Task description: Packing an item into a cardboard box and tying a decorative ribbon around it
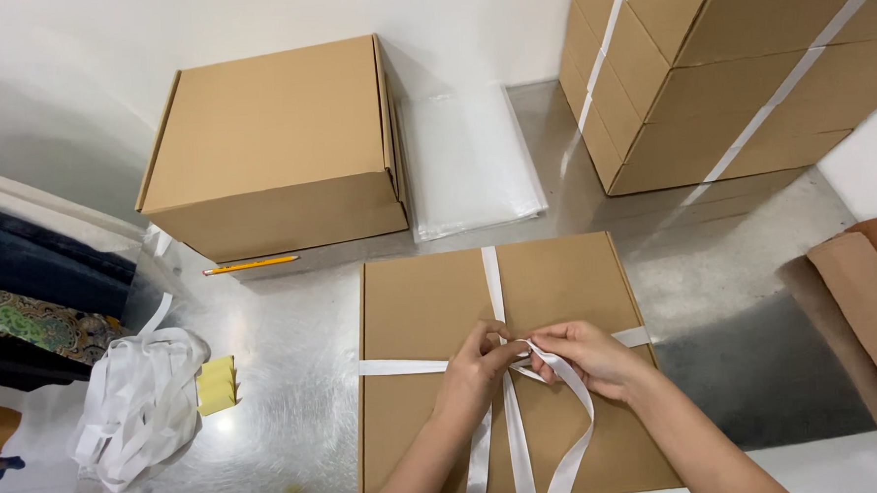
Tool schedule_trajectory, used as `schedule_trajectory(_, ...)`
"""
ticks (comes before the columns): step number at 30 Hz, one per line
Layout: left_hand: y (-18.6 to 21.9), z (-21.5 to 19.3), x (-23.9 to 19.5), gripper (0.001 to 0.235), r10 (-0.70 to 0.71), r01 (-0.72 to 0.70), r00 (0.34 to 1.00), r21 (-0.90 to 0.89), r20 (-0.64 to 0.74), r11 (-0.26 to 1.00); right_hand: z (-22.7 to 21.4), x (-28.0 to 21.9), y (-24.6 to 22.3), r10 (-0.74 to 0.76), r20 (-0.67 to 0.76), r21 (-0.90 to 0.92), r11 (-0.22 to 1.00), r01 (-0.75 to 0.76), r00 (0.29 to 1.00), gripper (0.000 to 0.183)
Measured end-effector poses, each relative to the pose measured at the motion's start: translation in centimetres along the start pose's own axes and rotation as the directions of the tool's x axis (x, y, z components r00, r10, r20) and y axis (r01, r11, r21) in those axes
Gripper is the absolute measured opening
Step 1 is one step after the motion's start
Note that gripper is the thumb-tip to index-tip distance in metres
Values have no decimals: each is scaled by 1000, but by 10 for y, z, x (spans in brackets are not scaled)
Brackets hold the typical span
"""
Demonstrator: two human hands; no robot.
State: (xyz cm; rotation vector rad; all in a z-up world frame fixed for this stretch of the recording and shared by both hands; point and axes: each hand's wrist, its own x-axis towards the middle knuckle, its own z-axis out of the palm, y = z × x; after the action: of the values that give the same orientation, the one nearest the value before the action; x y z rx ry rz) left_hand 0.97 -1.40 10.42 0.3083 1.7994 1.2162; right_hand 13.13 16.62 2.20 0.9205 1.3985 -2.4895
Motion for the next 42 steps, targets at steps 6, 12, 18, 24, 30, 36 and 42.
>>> schedule_trajectory(6,-78,-3,47,36,690,-661,707,495,157,564,29,-14,-21,28,-90,-117,992,-38,996,26)
schedule_trajectory(12,-100,-3,81,14,732,-713,669,392,132,581,26,2,0,-80,-204,-243,970,29,976,27)
schedule_trajectory(18,-93,-13,79,16,688,-703,707,276,165,656,22,13,12,-149,-231,-306,949,74,961,29)
schedule_trajectory(24,-66,-25,58,15,626,-658,753,191,204,729,26,9,16,-224,-285,-311,941,131,932,29)
schedule_trajectory(30,-49,-85,45,7,619,-653,755,337,216,679,-41,19,33,-247,-449,-296,948,118,859,28)
schedule_trajectory(36,-63,-136,36,13,493,-478,847,690,199,543,-40,-18,16,-203,-442,-296,952,72,874,31)
schedule_trajectory(42,-47,-129,7,9,494,-506,839,662,228,553,-31,-20,-4,-241,-432,-325,940,100,869,31)
